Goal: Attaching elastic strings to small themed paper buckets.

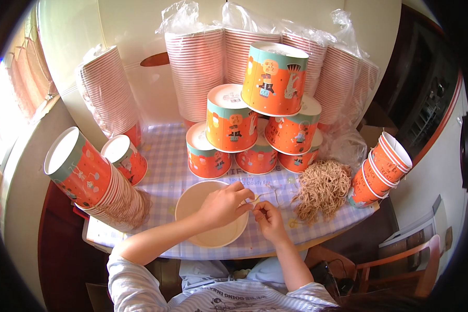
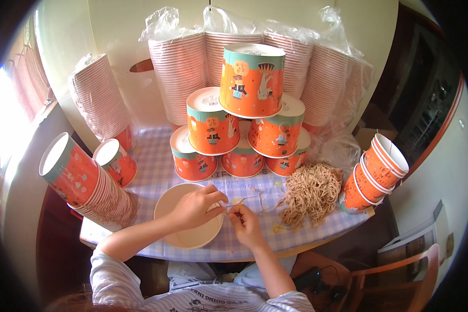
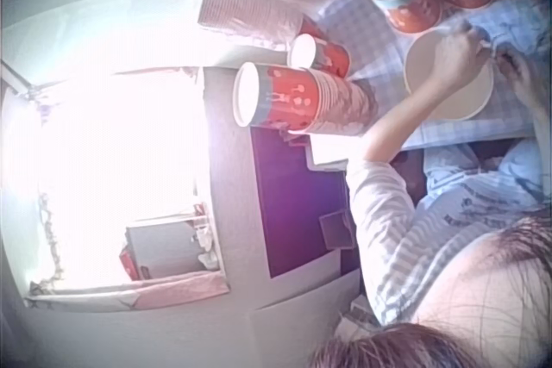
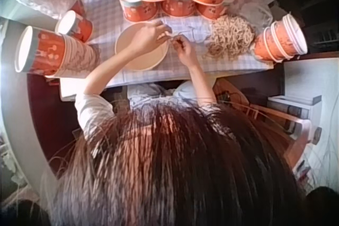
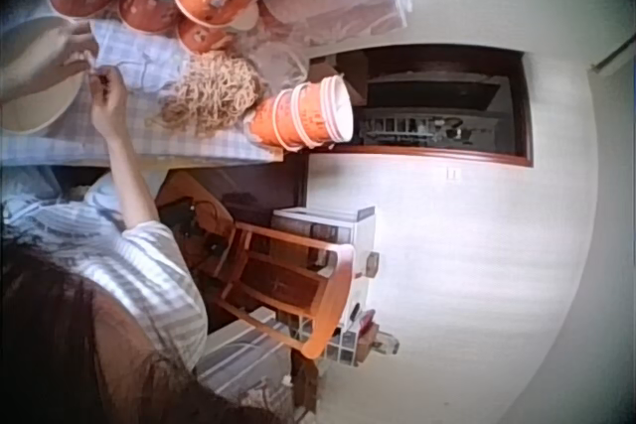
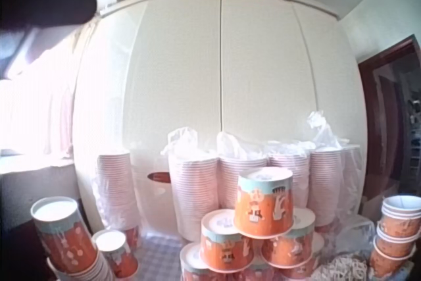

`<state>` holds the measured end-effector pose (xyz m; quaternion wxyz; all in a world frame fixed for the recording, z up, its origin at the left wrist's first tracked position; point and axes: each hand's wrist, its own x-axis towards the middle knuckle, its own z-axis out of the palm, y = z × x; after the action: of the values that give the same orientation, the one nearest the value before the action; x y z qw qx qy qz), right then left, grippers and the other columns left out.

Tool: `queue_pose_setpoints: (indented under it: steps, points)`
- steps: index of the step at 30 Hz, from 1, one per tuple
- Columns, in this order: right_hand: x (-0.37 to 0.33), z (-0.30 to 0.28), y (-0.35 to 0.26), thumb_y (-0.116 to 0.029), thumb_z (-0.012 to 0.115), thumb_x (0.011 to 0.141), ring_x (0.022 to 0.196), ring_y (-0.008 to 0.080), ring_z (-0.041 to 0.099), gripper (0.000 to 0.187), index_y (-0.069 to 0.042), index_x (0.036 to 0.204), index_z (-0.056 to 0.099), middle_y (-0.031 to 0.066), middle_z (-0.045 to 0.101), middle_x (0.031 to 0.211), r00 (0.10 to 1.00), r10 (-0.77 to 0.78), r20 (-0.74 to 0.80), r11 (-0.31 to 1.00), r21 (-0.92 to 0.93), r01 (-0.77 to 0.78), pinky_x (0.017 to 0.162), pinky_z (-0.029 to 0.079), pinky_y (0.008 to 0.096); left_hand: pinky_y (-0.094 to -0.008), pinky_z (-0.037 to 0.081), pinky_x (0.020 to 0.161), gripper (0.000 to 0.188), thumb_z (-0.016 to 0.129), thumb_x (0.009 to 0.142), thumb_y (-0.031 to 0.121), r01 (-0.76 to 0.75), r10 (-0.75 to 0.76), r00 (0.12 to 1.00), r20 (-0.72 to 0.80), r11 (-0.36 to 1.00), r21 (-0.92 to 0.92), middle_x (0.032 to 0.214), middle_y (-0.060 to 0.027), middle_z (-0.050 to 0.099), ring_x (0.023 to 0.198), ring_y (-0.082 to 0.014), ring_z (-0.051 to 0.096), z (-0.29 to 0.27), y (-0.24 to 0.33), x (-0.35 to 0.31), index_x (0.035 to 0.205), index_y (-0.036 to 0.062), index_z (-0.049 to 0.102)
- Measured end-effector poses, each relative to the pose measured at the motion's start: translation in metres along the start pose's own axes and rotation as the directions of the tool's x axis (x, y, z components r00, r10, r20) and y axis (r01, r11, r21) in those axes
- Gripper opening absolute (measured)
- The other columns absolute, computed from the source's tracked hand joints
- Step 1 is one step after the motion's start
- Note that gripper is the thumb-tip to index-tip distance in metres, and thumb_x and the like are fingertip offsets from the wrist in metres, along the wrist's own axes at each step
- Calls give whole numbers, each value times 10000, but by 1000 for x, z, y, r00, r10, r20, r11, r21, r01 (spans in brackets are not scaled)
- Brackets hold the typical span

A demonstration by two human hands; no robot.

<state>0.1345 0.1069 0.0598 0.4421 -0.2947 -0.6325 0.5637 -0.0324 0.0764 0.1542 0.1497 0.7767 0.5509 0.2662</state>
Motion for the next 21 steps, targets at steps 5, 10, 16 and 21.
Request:
queue_pose_setpoints:
  steps: [5, 10, 16, 21]
  points:
    - [-18, -6, 19, -94, 537, 851, 618, 31, 419, 79, -20, 830, 517, -31, 475, 699, 992, 96, -76, 995, -7, -97, 539, 352, 177, -369, 467, 674, 246, 621, 748, 257, -120, 153, 979, -136, 967, 227, 878, -65, 540, 848, -234, 559, -13, 26, -33, 905, 72, 577]
    - [-44, 3, 13, -128, 555, 853, 689, 58, 504, 171, 6, 955, 586, 12, 570, 783, 965, 262, -26, 964, 41, -261, 604, 409, 201, -299, 422, 663, 121, 558, 635, 143, -258, 185, 961, 205, 866, 429, 766, -20, 511, 820, -182, 522, -16, 11, -78, 740, 83, 556]
    - [-78, 24, 19, -144, 546, 861, 712, 79, 544, 176, 3, 925, 618, 39, 602, 815, 877, 416, 240, 902, 12, -431, 630, 429, 203, -406, 378, 863, 146, 561, 642, 106, -25, 39, 999, -15, 859, 511, 948, -63, 540, 999, -238, 501, -45, -15, -110, 781, 71, 583]
    - [-102, 58, 27, -94, 607, 817, 633, 29, 501, 93, -9, 856, 603, 27, 604, 796, 871, 345, 350, 913, 91, -398, 561, 404, 164, -410, 389, 844, 253, 656, 603, 90, 122, 10, 968, -252, 857, 501, 1028, -61, 539, 1021, -265, 485, -40, -31, -124, 853, 108, 621]
